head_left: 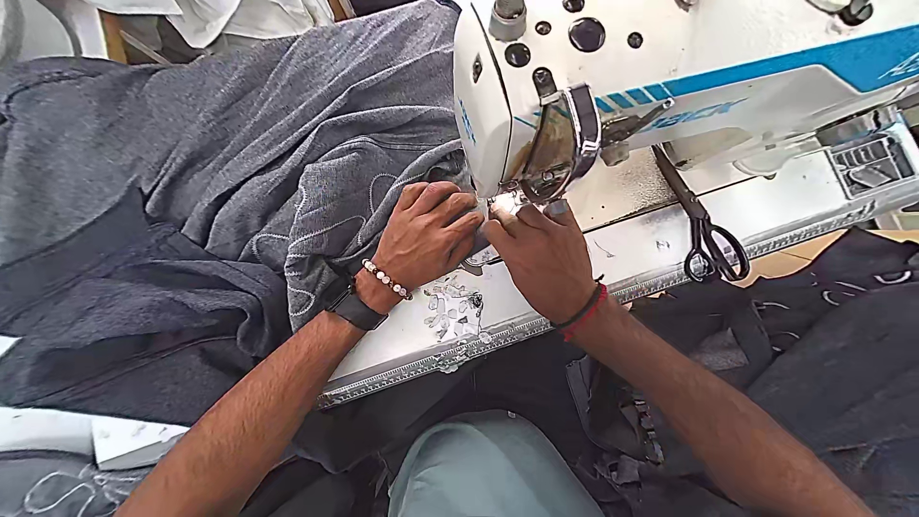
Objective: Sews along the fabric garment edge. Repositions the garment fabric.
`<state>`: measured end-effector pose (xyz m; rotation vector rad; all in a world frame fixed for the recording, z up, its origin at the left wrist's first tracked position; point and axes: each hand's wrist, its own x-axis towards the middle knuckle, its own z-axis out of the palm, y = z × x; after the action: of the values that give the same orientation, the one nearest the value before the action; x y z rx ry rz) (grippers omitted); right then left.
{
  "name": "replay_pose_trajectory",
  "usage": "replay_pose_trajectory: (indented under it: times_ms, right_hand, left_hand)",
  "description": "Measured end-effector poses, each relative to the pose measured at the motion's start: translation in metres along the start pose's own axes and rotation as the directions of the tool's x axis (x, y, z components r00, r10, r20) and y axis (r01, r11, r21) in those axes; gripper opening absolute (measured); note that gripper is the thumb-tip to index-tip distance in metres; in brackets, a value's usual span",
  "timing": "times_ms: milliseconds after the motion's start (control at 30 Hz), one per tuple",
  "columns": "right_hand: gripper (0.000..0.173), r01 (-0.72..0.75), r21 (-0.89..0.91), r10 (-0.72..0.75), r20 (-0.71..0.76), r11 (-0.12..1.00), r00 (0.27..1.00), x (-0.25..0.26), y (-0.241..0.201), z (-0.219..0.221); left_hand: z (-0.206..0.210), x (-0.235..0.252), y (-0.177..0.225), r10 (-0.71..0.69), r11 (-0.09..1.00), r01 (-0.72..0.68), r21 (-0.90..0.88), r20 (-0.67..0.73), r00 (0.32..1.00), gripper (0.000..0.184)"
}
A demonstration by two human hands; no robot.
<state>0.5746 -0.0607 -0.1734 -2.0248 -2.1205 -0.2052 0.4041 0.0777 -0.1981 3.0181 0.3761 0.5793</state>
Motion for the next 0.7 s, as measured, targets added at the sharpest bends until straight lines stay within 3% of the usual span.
replay_pose_trajectory:
  times_ms: [133, 233, 400, 700]
  right_hand:
    - [0.027, -0.165, 0.116, 0.185, -0.189, 0.979, 0.964, -0.017, -0.001, 0.024]
    - [0.022, -0.208, 0.209, 0.251, -0.205, 0.955, 0.946, -0.021, 0.003, 0.026]
    - [0.023, -0.146, 0.17, 0.178, -0.192, 0.975, 0.965, -0.019, 0.009, 0.022]
    - [0.029, -0.092, 0.081, 0.091, 0.017, 0.992, 0.996, -0.015, 0.019, -0.001]
  left_hand:
    - [0.002, 0.001, -0.004, 0.049, 0.997, -0.049, -0.053, -0.008, 0.999, 0.033]
    - [0.004, 0.0, -0.004, 0.004, 0.999, -0.003, -0.041, 0.035, 0.999, 0.037]
    - [0.003, 0.0, -0.002, 0.006, 1.0, -0.006, -0.001, 0.005, 1.0, 0.037]
    - [0.003, 0.002, -0.009, 0.009, 0.997, -0.006, -0.074, 0.033, 0.999, 0.037]
